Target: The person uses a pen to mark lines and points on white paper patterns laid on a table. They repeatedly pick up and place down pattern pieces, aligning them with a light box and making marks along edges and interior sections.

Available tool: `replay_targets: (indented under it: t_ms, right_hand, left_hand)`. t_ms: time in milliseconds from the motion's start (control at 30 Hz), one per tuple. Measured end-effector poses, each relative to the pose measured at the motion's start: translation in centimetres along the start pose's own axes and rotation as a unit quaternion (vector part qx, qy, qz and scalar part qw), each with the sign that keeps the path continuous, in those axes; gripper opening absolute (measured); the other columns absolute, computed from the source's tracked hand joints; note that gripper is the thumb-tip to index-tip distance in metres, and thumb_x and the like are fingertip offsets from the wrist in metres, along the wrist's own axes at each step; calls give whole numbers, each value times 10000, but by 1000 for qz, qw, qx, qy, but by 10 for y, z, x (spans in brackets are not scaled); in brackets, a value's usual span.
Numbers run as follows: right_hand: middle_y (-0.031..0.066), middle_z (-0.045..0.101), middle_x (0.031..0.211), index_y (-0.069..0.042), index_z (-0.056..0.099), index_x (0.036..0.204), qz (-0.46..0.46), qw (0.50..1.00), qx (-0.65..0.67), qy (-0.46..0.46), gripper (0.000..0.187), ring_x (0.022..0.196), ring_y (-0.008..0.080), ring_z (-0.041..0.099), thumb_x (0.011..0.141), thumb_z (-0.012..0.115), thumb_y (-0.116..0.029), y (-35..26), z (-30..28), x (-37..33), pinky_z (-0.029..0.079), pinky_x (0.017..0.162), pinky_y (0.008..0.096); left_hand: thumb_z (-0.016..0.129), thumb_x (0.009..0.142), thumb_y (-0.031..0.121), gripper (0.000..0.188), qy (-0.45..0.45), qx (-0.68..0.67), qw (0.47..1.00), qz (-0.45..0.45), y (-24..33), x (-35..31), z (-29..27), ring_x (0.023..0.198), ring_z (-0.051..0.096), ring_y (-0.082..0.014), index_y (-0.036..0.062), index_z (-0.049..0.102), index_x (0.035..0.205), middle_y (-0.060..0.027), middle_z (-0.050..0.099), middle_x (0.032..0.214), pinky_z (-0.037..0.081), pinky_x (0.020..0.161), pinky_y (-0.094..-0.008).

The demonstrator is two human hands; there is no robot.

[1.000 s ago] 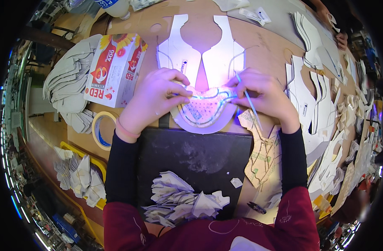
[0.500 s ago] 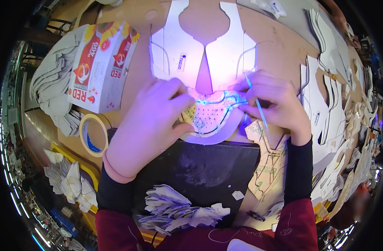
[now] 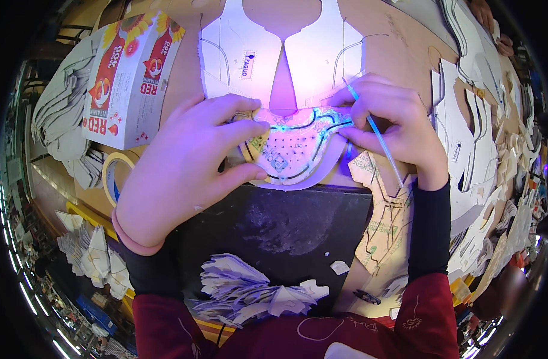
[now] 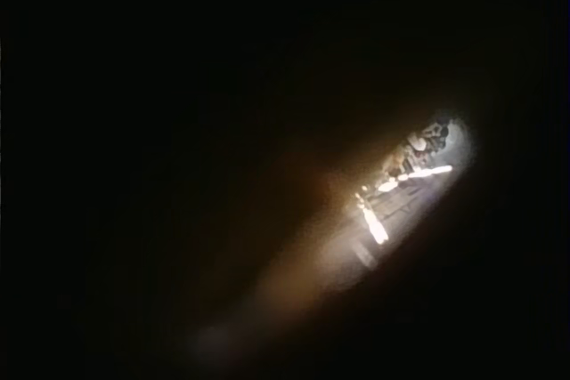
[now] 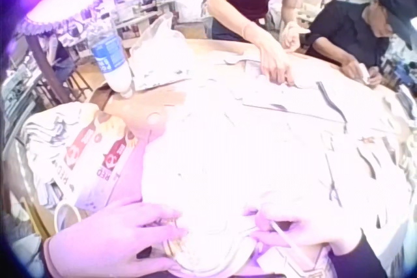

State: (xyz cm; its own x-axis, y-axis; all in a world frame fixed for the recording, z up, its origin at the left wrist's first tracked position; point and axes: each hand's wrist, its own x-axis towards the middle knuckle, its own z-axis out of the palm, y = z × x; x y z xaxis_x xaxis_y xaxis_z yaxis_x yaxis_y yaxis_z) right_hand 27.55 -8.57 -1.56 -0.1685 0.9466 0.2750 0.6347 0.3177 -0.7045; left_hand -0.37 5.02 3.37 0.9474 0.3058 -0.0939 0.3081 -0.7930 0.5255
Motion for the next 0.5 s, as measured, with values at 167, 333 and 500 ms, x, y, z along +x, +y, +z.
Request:
replay_targets:
  t_ms: [167,333,500]
  right_hand:
    - [84,687,939,-28,673,840,11,1000,-3,0,170,843,246,664,739,810,-34,0,3,0,521,652,338]
    - [81,690,944,-25,668,836,-11,1000,-19,4,173,803,223,638,745,814,-47,3,2,0,492,608,315]
    - [70,700,946,-42,638,803,49,999,3,-16,198,770,217,622,737,824,-51,1,-1,-1,474,638,317]
  left_hand:
    - [805,796,165,442,17,5,1000,-21,8,-3,6,1207,613,-335,60,705,1214,-120,646,1314,496,1010,-422]
    - [775,815,129,392,31,50,998,-35,16,-3,11,1234,609,-326,50,713,1194,-114,653,1315,505,1003,-418]
    - [761,826,131,355,62,63,995,-51,22,-5,21,1247,616,-322,46,727,1169,-113,649,1332,514,1006,-420]
